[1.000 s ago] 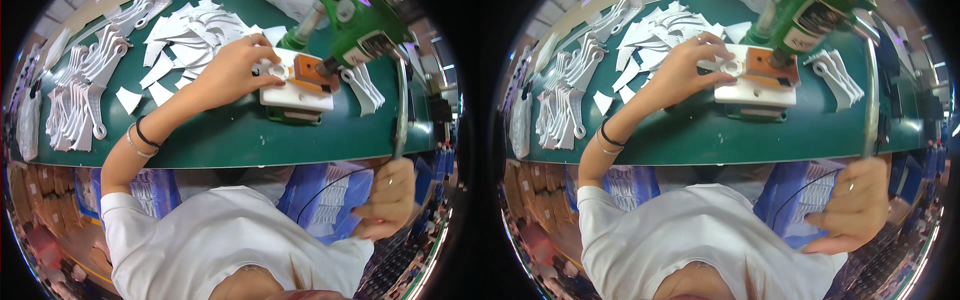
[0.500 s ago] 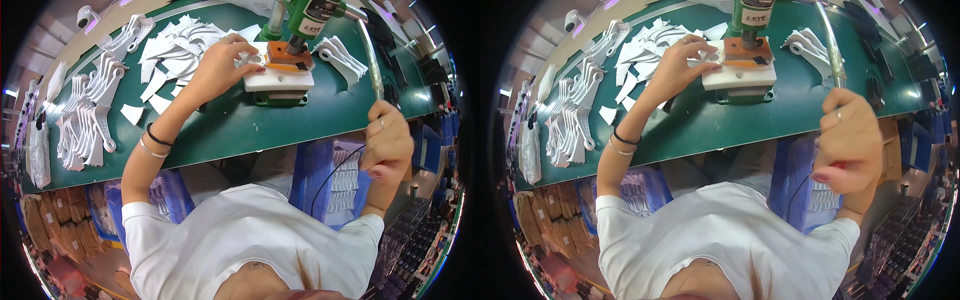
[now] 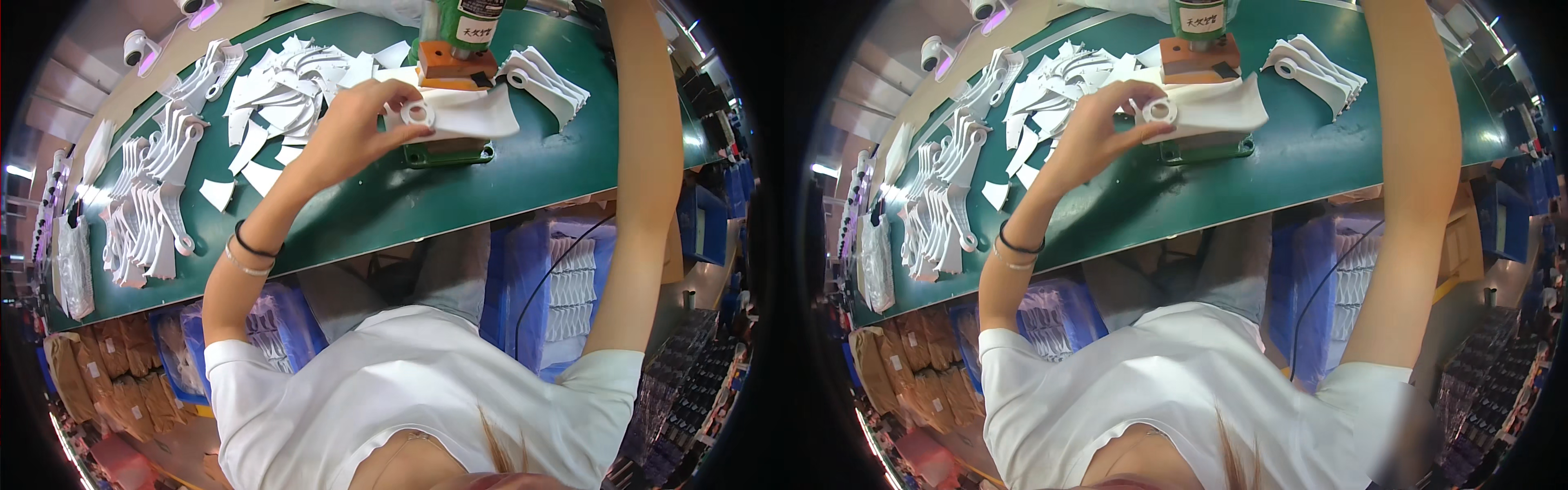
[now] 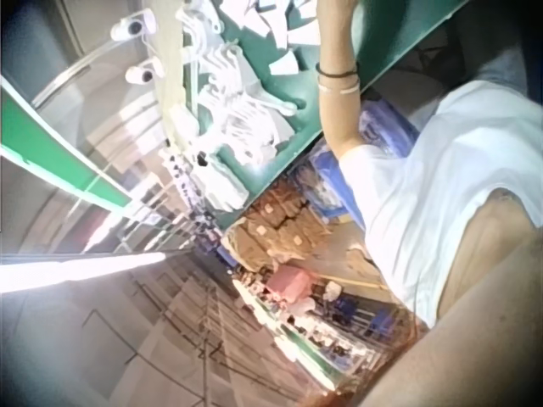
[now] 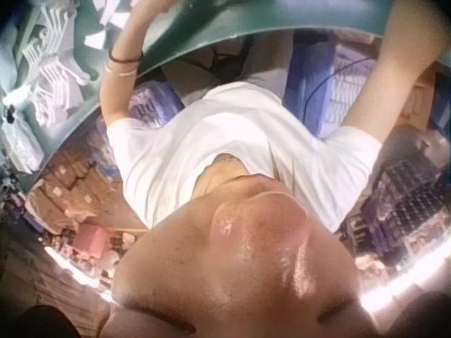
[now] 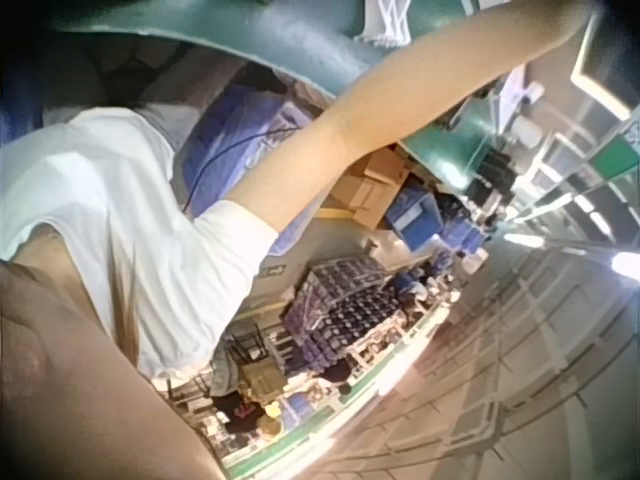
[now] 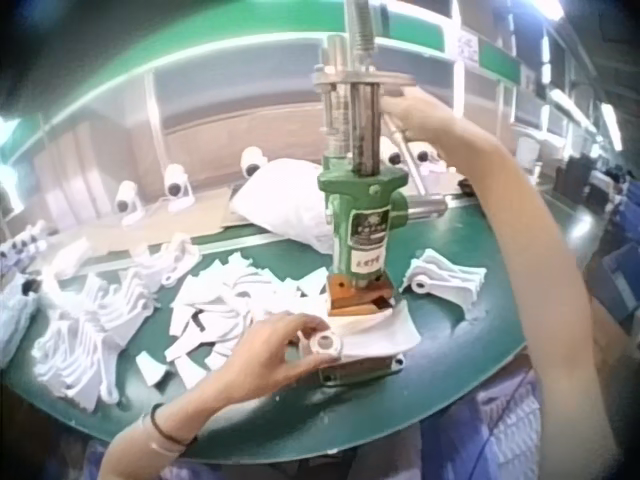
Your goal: Assembling white plastic components using a manual press machine on an assembly line.
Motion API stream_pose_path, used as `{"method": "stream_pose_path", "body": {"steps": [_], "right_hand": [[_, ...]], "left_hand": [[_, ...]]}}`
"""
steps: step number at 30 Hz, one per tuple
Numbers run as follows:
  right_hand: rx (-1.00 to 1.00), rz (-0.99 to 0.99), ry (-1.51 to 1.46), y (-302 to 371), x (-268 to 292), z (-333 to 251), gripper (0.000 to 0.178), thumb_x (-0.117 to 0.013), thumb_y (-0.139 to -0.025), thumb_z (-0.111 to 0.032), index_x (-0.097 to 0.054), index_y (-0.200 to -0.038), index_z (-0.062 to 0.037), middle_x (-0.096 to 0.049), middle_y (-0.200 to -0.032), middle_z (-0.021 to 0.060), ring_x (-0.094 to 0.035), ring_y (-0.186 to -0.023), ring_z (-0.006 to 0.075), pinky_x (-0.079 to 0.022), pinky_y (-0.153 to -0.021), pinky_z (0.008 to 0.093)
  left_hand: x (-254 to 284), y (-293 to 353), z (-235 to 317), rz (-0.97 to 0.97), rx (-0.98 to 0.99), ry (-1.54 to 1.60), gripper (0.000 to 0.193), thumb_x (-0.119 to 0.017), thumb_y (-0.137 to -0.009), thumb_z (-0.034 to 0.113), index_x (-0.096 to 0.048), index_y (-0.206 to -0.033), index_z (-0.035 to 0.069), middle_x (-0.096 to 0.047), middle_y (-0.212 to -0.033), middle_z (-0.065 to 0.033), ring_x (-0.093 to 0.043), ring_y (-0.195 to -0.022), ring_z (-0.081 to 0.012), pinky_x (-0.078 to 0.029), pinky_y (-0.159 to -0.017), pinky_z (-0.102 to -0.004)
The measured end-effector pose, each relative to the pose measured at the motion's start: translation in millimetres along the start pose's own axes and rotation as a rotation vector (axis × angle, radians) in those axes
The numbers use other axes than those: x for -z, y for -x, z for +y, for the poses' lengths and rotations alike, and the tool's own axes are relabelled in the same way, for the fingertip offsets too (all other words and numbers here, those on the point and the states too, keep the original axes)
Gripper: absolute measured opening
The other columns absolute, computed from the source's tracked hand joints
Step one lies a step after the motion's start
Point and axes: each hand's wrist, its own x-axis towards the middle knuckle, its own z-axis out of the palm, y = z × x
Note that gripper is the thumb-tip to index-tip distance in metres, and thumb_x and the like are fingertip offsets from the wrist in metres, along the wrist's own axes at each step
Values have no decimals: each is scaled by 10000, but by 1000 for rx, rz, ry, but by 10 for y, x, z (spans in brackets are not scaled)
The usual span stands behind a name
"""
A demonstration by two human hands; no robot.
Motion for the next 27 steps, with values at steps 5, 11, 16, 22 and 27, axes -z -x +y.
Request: {"method": "stream_pose_path", "body": {"steps": [5, 11, 16, 22, 27], "right_hand": [[270, 403, 375, 1508, -22, -316, 683, -750, -816, -232, -456, -1388, -2, -610, -1256, 183, -547, -1225, 262, -432, -1010, 354], [102, -53, 6, 2586, -244, -251, 515, -754, -792, -114, -620, -1286, -63, -625, -1256, 143, -618, -1053, 304, -485, -922, 384], [-29, -16, -50, 2750, -287, -99, 470, -746, -802, -76, -641, -1259, -55, -666, -1142, 137, -650, -970, 288, -516, -838, 348], [-62, 54, -51, 2801, -261, 13, 389, -726, -831, -61, -673, -1216, -50, -711, -937, 99, -672, -821, 253, -528, -755, 317], [-107, 86, -77, 2860, -235, -15, 399, -730, -837, -89, -675, -1231, -62, -714, -941, 102, -672, -814, 247, -527, -747, 313]], "left_hand": [[29, 119, 372, 118, -278, -99, 393, -844, -730, 124, -656, -1066, 41, -680, -953, -110, -649, -832, -256, -531, -708, -365], [-46, 218, 582, 135, -501, -341, 492, -875, -662, 33, -635, -1090, 2, -707, -1055, -124, -683, -894, -290, -571, -716, -342], [-156, 56, 650, 161, -677, -411, 239, -749, -755, 1, -660, -972, -44, -704, -958, -150, -685, -781, -249, -589, -625, -300], [-287, -39, 666, 138, -662, -364, 252, -764, -763, 9, -656, -983, -45, -706, -966, -161, -691, -781, -251, -596, -625, -313], [-330, -32, 678, 120, -581, -250, 312, -816, -743, 24, -655, -1003, -39, -706, -966, -160, -691, -775, -257, -598, -631, -312]]}}
